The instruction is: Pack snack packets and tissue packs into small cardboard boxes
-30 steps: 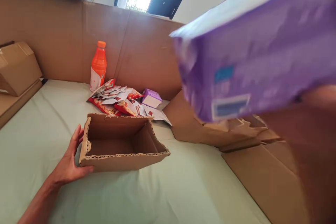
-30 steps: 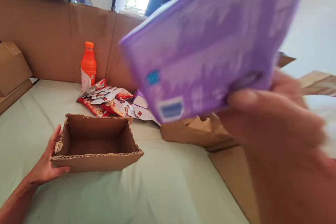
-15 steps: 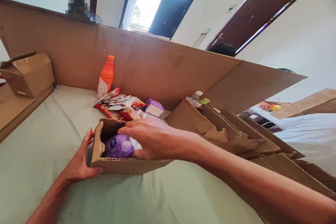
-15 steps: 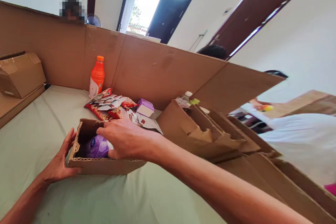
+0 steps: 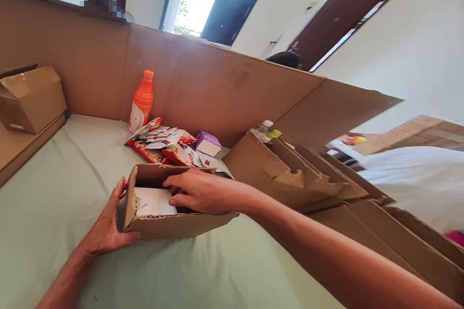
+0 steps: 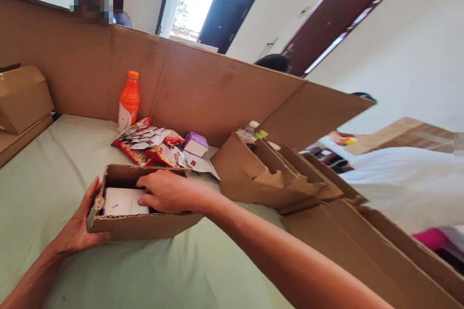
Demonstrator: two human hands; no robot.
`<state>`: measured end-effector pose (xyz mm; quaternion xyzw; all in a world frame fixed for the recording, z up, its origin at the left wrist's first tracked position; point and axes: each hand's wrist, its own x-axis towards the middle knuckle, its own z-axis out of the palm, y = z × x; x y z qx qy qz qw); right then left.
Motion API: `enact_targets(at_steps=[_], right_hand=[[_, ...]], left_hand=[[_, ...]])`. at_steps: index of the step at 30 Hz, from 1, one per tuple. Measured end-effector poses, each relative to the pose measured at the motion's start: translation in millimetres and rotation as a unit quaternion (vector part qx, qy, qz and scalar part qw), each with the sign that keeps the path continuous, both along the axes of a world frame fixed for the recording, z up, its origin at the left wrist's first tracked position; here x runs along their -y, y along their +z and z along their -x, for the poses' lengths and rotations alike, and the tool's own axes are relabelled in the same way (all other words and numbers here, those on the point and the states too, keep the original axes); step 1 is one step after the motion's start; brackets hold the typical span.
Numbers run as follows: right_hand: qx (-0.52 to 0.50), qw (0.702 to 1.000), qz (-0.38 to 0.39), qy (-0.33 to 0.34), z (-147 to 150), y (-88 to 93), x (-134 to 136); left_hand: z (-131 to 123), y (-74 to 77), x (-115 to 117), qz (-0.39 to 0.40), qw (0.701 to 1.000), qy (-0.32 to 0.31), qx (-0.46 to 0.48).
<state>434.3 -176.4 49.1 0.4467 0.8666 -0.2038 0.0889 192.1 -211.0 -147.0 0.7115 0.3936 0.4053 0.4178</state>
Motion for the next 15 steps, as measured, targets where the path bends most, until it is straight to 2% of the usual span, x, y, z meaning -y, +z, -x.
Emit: enact_targets(at_steps=[3, 5, 8, 10, 12, 15], right_hand=[[-0.048, 0.998, 0.021, 0.029, -15, -3.8, 5], [-0.136, 0.990, -0.028, -0.013, -34, -1.8, 3], [-0.239, 0.947, -0.154, -0.150, -81, 3.4, -12], [-0.232, 0.910, -0.211, -0.270, -117, 0.6, -33], [-0.190, 0.878, -0.233, -0.372, -149, -11.3, -62], [-0.150, 0.847, -0.223, -0.459, -180, -43.2, -111]], left_hand=[[2, -4.1, -2, -0.006, 0.999, 0.030, -0.016], [2, -6.8, -6, -0.020, 0.998, 0.056, -0.025], [0, -6.4, -8, -0.039, 0.994, 0.083, -0.051], [-4, -2.9, -4, -0.040, 0.991, 0.108, -0.062], [-7, 0.1, 2, -0.028, 0.987, 0.141, -0.068], [-9, -3.7, 5, 0.006, 0.984, 0.167, -0.059]])
